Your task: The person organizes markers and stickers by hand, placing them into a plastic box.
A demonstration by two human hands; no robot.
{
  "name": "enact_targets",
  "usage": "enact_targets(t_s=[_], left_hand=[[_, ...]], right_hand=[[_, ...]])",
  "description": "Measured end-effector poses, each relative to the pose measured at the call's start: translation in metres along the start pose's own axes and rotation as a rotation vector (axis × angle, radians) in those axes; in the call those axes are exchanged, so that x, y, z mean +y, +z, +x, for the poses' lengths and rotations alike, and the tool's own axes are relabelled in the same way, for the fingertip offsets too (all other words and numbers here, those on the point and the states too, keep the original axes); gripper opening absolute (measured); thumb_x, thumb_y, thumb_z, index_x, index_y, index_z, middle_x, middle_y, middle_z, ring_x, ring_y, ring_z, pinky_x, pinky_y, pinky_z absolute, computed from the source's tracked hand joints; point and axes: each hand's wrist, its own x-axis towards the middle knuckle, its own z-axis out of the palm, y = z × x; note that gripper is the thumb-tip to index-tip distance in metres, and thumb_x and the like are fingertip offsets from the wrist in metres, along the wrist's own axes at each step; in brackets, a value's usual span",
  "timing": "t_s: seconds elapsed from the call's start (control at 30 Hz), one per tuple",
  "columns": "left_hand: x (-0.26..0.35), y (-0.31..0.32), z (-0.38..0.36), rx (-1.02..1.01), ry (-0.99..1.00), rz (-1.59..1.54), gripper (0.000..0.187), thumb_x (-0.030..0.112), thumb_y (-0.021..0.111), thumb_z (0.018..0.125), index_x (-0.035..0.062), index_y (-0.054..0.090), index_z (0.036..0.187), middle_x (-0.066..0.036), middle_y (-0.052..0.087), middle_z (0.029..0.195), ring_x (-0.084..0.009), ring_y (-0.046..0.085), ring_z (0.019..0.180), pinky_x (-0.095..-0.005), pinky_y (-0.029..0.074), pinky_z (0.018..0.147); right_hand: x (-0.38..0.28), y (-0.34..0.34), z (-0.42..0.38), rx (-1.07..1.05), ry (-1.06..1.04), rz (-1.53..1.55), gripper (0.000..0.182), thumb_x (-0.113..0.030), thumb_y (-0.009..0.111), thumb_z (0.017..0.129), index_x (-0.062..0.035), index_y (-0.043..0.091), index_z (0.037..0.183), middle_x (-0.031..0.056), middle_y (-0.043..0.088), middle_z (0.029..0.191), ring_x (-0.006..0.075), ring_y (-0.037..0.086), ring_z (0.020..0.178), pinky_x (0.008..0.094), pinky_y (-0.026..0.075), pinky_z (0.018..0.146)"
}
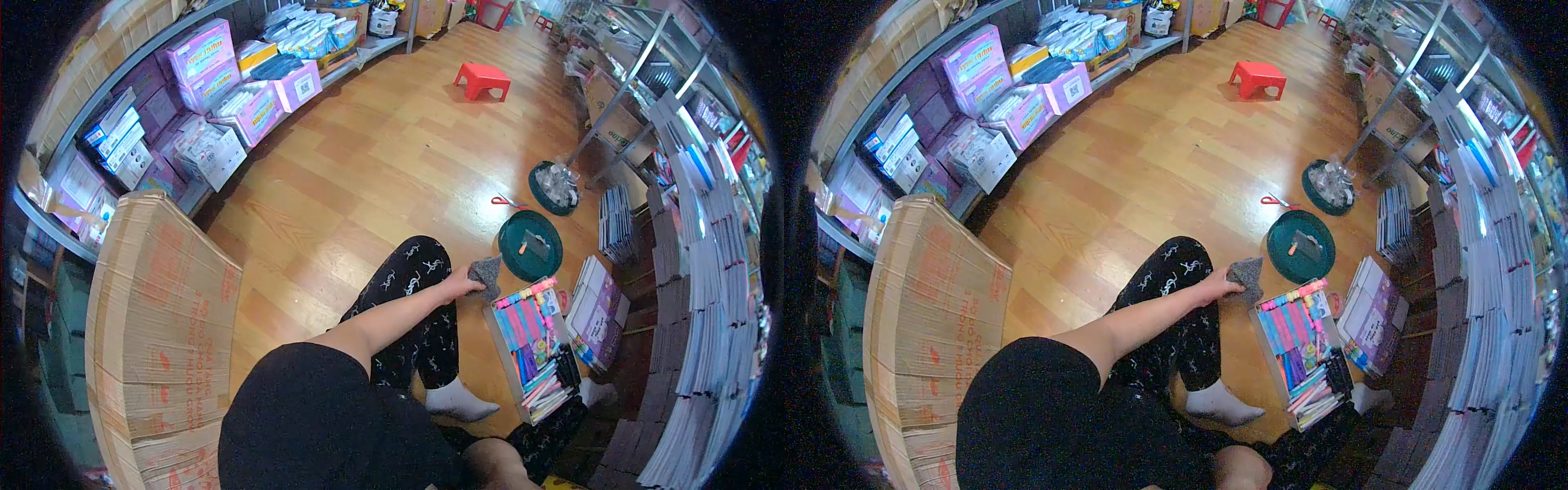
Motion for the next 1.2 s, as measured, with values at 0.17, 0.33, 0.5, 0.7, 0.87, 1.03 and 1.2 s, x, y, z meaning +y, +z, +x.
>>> enact_targets(t_s=[0.17,0.33,0.5,0.7,0.87,1.03,1.2], left_hand=[[0.003,0.001,-0.003,-0.016,0.067,-0.018,0.047,0.008,0.063,0.069,0.0040,0.047,0.113,-0.005,0.056,0.101,-0.0144,0.051,0.093,-0.0273,0.040,0.083],[0.002,0.002,-0.004,0.057,0.098,-0.095,0.045,0.007,0.067,0.064,0.0016,0.052,0.106,-0.007,0.059,0.093,-0.0152,0.055,0.085,-0.0283,0.044,0.077],[0.005,0.002,-0.008,0.035,0.095,-0.068,0.046,0.007,0.067,0.063,0.0030,0.051,0.107,-0.007,0.059,0.090,-0.0146,0.055,0.081,-0.0285,0.045,0.071],[0.007,-0.001,-0.012,0.013,0.068,-0.034,0.046,0.003,0.064,0.065,0.0017,0.049,0.109,-0.007,0.057,0.098,-0.0147,0.052,0.091,-0.0277,0.040,0.083],[-0.005,-0.003,-0.006,0.013,0.123,-0.073,0.046,0.005,0.065,0.066,0.0016,0.049,0.109,-0.006,0.057,0.098,-0.0146,0.052,0.093,-0.0282,0.040,0.083],[0.002,-0.007,-0.013,0.042,0.040,-0.091,0.049,0.007,0.066,0.065,0.0026,0.048,0.111,-0.009,0.058,0.097,-0.0172,0.054,0.090,-0.0296,0.043,0.080],[0.001,-0.006,-0.014,0.054,0.105,-0.122,0.048,0.008,0.066,0.067,0.0021,0.047,0.111,-0.009,0.058,0.098,-0.0169,0.054,0.092,-0.0297,0.042,0.082]], right_hand=[[0.005,-0.006,-0.002,-0.017,0.037,-0.037,0.024,-0.025,0.058,0.081,-0.0106,0.057,0.101,0.0109,0.059,0.085,0.0273,0.056,0.074,0.0394,0.047,0.069],[0.013,-0.017,-0.012,-0.077,0.114,-0.243,0.025,-0.026,0.058,0.081,-0.0110,0.057,0.102,0.0112,0.060,0.085,0.0281,0.057,0.073,0.0399,0.047,0.069],[0.007,-0.074,-0.024,-0.167,0.643,-0.956,0.026,-0.016,0.066,0.061,0.0013,0.056,0.078,0.0102,0.052,0.068,0.0216,0.052,0.061,0.0314,0.043,0.057],[-0.039,-0.193,-0.136,0.189,1.232,-1.358,0.018,-0.004,0.060,0.070,0.0036,0.053,0.084,0.0068,0.051,0.072,0.0126,0.048,0.063,0.0268,0.041,0.057],[-0.165,-0.302,-0.281,0.332,1.443,-1.507,0.015,-0.012,0.062,0.073,0.0011,0.054,0.073,0.0062,0.052,0.063,0.0140,0.048,0.061,0.0282,0.040,0.060],[-0.219,-0.270,-0.298,0.512,1.900,-1.467,0.021,-0.019,0.060,0.078,-0.0006,0.055,0.086,0.0089,0.057,0.073,0.0171,0.053,0.070,0.0307,0.043,0.068],[-0.211,-0.218,-0.248,0.636,2.025,-1.327,0.024,-0.021,0.059,0.079,-0.0033,0.055,0.094,0.0083,0.058,0.080,0.0183,0.054,0.074,0.0321,0.044,0.070]])
